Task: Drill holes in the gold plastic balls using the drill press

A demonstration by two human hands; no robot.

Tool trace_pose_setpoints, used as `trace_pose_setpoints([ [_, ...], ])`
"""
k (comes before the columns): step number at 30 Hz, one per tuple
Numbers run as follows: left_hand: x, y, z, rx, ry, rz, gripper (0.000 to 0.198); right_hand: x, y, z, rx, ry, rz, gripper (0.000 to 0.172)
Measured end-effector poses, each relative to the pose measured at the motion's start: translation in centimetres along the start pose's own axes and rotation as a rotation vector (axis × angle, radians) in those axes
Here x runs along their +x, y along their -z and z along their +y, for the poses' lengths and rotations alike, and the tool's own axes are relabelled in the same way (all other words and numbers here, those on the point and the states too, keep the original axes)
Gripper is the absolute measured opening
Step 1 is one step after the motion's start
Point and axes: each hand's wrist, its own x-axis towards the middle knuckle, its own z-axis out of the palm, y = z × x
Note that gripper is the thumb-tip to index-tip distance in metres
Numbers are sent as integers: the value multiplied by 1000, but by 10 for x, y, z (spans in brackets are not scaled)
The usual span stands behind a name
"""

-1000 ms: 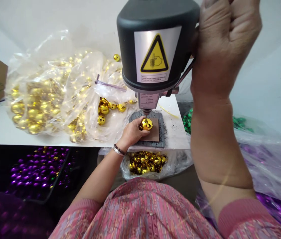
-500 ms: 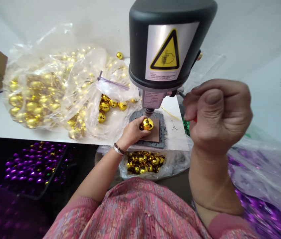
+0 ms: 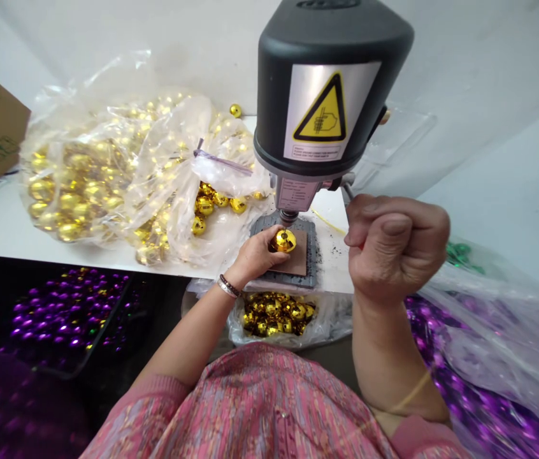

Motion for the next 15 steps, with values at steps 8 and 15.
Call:
trace_pose_setpoints([
  [8, -1, 1, 1, -17, -12, -6, 57, -2, -8, 11, 120, 179, 26, 15],
  [15, -1, 1, 0, -23, -37, -10, 59, -13, -6, 17, 95, 167, 44, 14],
])
